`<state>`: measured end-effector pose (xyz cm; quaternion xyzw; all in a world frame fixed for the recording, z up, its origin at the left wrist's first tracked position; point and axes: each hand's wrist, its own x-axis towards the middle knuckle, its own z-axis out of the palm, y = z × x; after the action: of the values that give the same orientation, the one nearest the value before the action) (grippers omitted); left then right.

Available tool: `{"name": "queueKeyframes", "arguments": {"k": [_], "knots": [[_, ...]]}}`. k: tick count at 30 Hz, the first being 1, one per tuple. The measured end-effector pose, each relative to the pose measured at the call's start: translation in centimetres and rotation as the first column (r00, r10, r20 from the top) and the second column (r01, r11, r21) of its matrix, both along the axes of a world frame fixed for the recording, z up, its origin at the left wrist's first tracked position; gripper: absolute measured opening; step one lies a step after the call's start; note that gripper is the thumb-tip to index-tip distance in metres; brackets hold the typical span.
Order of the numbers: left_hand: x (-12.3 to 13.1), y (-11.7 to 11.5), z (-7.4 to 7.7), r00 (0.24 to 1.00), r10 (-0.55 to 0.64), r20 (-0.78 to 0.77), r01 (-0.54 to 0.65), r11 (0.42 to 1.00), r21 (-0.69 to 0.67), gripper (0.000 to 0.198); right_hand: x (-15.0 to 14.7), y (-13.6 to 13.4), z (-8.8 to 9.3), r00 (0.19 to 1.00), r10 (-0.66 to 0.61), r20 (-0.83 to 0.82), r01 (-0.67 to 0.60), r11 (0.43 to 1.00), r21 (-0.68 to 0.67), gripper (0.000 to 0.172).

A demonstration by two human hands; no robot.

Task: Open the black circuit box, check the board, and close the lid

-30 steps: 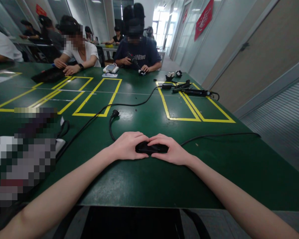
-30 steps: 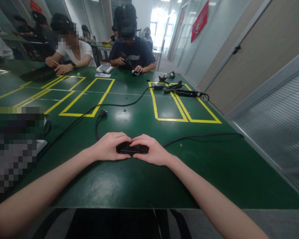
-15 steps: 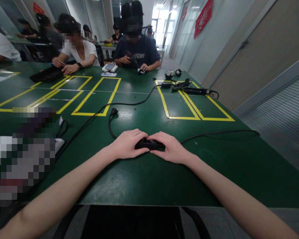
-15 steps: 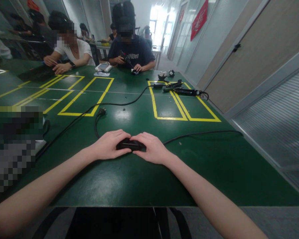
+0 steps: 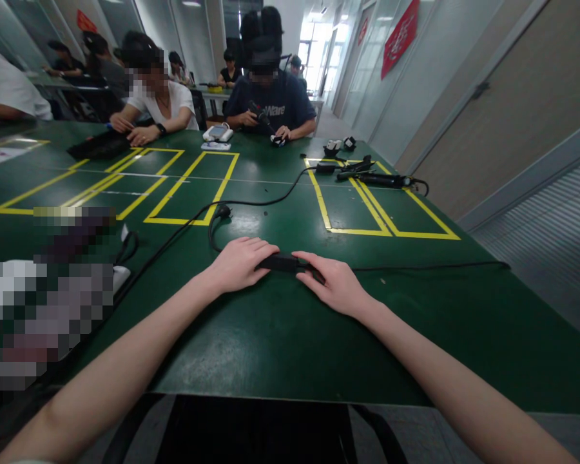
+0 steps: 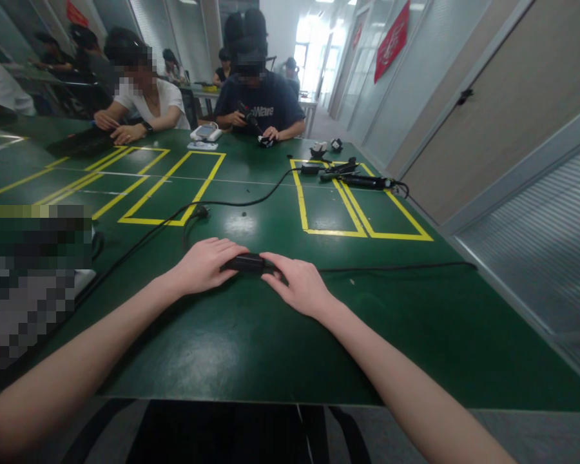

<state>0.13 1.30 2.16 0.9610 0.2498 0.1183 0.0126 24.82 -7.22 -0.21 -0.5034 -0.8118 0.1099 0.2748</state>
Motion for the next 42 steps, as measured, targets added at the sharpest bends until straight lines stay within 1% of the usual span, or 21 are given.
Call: {"name": "queueKeyframes", "arguments": {"k": [2,4,6,7,8,11,13,15,19,23,26,28,30,34,38,42], "knots": [[-0.6,0.7,0.1,0.998,0.032,0.047,-0.035,0.998,0.052,0.033,0.1,0.0,0.2,1.0,-0.02,-0.007,0.021,0.996,0.085,0.037],[-0.9,1.0,0.0,0.997,0.027,0.072,-0.035,0.994,0.103,0.034,0.0,0.0,0.1,1.0,-0.013,-0.029,0.018,0.985,0.171,0.043],[-0.8,0.8,-0.2,0.997,0.007,0.074,-0.017,0.991,0.133,0.035,-0.2,0.1,-0.1,0.999,0.013,-0.042,-0.004,0.973,0.229,0.053],[-0.6,0.6,-0.3,0.998,-0.007,0.067,-0.003,0.99,0.141,0.035,-0.3,0.1,-0.2,0.999,0.032,-0.038,-0.022,0.97,0.242,0.055],[-0.4,0.3,-0.4,0.998,-0.021,0.056,0.013,0.99,0.143,0.035,-0.3,0.1,-0.3,0.998,0.051,-0.028,-0.043,0.97,0.239,0.054],[0.3,-0.7,-0.5,0.997,-0.076,0.011,0.073,0.986,0.15,0.032,-0.3,0.0,-0.4,0.995,0.103,-0.001,-0.1,0.973,0.207,0.04],[0.5,-1.1,-0.5,0.994,-0.108,0.016,0.105,0.984,0.141,0.031,-0.1,-0.1,-0.2,0.993,0.118,-0.002,-0.115,0.97,0.213,0.033],[0.6,-1.4,-0.3,0.993,-0.113,0.038,0.108,0.985,0.131,0.033,0.1,-0.2,0.0,0.994,0.109,-0.001,-0.106,0.967,0.231,0.031],[0.7,-1.4,-0.2,0.997,-0.07,0.026,0.067,0.993,0.095,0.038,0.1,-0.4,0.5,0.998,0.066,0.006,-0.066,0.974,0.215,0.028],[0.8,-1.4,-0.2,0.996,-0.089,-0.008,0.09,0.993,0.075,0.038,-0.2,-0.5,0.7,0.994,0.101,-0.037,-0.093,0.98,0.176,0.023],[0.6,-1.5,0.0,0.991,-0.131,0.023,0.13,0.99,0.055,0.038,-0.2,-0.5,0.6,0.989,0.133,-0.06,-0.124,0.983,0.135,0.022],[0.5,-1.6,0.1,0.986,-0.156,0.06,0.154,0.987,0.033,0.04,-0.2,-0.5,0.4,0.99,0.131,-0.048,-0.126,0.987,0.104,0.023],[0.5,-1.8,0.1,0.984,-0.156,0.088,0.155,0.988,0.021,0.042,-0.1,-0.5,0.2,0.992,0.121,-0.039,-0.117,0.989,0.092,0.024],[0.7,-2.1,0.0,0.989,-0.123,0.079,0.119,0.991,0.052,0.039,0.0,-0.3,0.0,0.986,0.145,-0.079,-0.136,0.984,0.112,0.027],[0.6,-2.1,-0.1,0.985,-0.153,0.083,0.148,0.987,0.059,0.039,-0.1,-0.3,-0.1,0.976,0.193,-0.1,-0.181,0.977,0.114,0.028],[0.4,-1.9,-0.2,0.976,-0.164,0.14,0.158,0.986,0.054,0.041,-0.1,-0.2,-0.2,0.979,0.185,-0.085,-0.172,0.975,0.143,0.025]]}}
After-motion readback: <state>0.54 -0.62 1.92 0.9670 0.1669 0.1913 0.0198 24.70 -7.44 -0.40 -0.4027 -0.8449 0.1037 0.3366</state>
